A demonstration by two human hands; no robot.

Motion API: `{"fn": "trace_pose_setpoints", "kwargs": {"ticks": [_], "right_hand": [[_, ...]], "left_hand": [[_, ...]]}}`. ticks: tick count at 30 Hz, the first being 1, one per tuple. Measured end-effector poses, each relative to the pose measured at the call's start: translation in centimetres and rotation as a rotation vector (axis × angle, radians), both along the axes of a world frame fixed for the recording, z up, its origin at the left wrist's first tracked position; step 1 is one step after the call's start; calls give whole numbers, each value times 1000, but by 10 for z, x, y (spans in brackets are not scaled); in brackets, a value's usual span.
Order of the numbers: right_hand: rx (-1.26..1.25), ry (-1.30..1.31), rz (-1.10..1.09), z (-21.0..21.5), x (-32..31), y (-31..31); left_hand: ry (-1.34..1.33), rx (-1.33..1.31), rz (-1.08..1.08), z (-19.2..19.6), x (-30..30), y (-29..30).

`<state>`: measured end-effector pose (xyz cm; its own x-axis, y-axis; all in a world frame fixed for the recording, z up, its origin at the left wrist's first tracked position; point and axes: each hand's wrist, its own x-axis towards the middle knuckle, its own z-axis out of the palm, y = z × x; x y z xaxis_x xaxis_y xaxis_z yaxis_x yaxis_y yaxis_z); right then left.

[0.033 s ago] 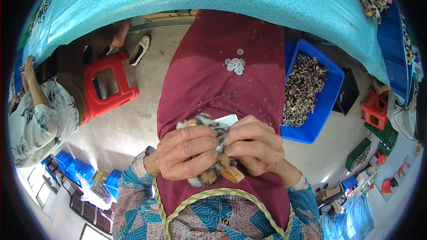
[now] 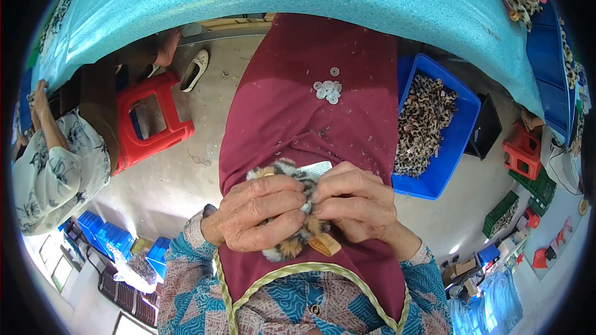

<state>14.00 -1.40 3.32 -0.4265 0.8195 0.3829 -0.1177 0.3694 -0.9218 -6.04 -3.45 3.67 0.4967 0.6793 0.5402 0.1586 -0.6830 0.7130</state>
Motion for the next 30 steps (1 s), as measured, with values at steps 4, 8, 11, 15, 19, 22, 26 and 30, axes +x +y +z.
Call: {"fn": "trace_pose_setpoints", "kwargs": {"ticks": [4,8,11,15,19,22,26,30], "right_hand": [[-1,29,42,1,1,-1],[-1,17,70,6,2,-1],[6,7,68,6,1,-2],[-22,6,68,7,0,-6],[-30,3,100,4,2,-6],[-32,-18,126,4,3,-5],[-15,-83,147,4,5,-1],[-23,-85,145,4,4,0]], "left_hand": [[-58,21,3,-5,2,0],[-118,16,-1,-5,6,1],[-30,66,52,-2,3,0],[-56,50,44,-7,1,-4],[-44,104,19,-9,0,-6],[-62,195,70,-17,7,-8],[-15,169,30,-11,1,-6],[-20,37,-53,-6,-4,0]]}}
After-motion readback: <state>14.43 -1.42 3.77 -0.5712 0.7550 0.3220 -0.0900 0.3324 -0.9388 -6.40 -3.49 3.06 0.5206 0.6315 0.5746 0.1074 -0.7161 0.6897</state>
